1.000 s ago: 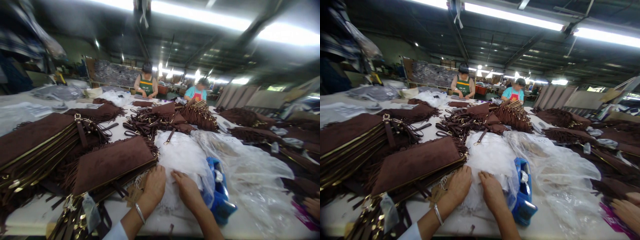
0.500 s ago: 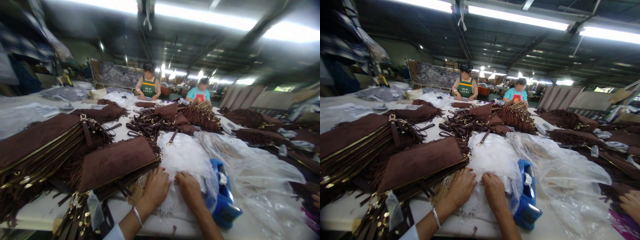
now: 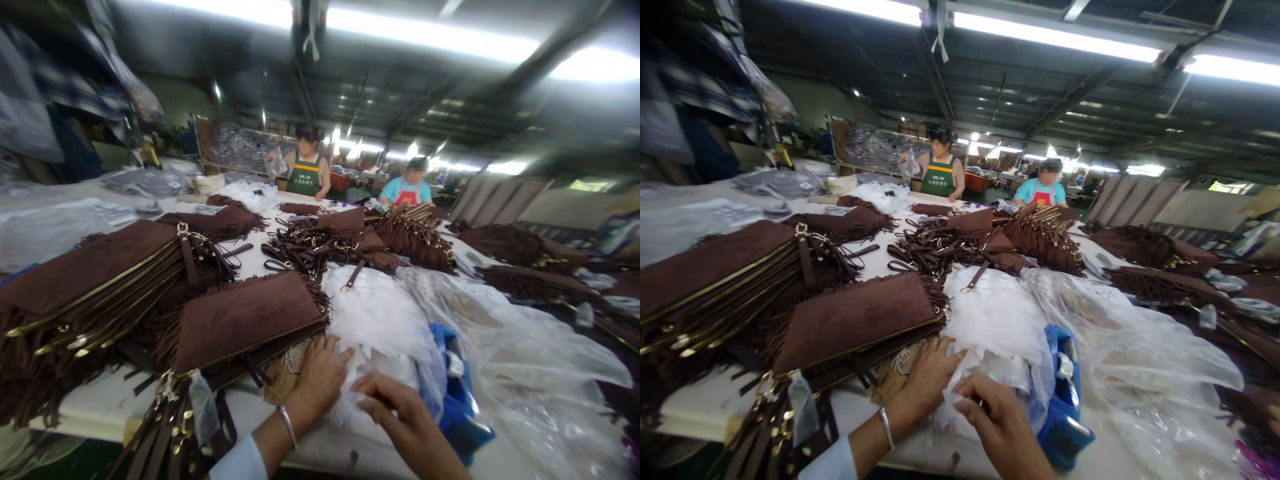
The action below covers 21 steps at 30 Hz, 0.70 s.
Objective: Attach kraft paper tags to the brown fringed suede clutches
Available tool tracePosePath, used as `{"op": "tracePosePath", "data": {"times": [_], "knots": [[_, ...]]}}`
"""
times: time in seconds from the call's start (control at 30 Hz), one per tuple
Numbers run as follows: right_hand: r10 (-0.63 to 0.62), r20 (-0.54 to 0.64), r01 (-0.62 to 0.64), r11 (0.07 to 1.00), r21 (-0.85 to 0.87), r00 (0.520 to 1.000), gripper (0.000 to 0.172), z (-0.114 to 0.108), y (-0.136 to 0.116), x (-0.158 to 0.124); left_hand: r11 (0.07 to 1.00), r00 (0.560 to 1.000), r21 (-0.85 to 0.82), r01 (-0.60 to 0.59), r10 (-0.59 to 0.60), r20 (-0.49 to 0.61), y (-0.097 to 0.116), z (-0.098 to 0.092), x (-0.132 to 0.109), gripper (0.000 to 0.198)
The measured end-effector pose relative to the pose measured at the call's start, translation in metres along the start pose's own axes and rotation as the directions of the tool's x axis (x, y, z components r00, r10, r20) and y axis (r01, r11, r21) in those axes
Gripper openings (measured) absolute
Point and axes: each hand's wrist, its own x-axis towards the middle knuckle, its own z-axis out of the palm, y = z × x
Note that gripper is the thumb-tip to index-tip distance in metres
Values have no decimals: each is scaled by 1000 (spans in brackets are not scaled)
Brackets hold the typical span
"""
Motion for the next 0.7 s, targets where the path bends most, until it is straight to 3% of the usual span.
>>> {"op": "tracePosePath", "data": {"times": [0.07,0.17,0.23,0.3,0.4,0.43,0.47,0.53,0.6,0.7], "knots": [[65,64,-80,958,275,996,29,-2,-14,-7,999,1000,-51,4,-4,2,-1,-3,-1,39],[108,55,-120,825,552,993,31,-5,-27,-16,986,1000,-166,16,-16,2,-6,-9,-1,36],[107,48,-110,710,695,993,33,-7,-33,-20,965,1000,-261,20,-19,7,-10,-17,-1,35],[143,41,-125,656,744,989,34,-7,-39,-20,940,999,-340,24,-30,-13,-12,-34,-5,33],[224,34,-189,722,665,974,35,-3,-45,-13,835,983,-549,42,-134,-128,-6,-73,-24,30],[224,39,-200,762,615,974,36,0,-47,-9,707,971,-706,38,-192,-141,-2,-88,-34,36],[209,45,-199,809,552,977,37,5,-49,-4,537,970,-842,45,-223,-91,2,-102,-46,44],[150,64,-163,901,403,987,39,16,-52,5,264,984,-956,130,-153,91,7,-122,-74,57],[102,136,-133,959,251,986,41,32,-55,13,152,959,-950,274,-117,258,5,-130,-104,58],[63,266,-84,994,65,962,43,67,-54,22,62,880,-911,408,-291,375,-13,-121,-154,50]]}}
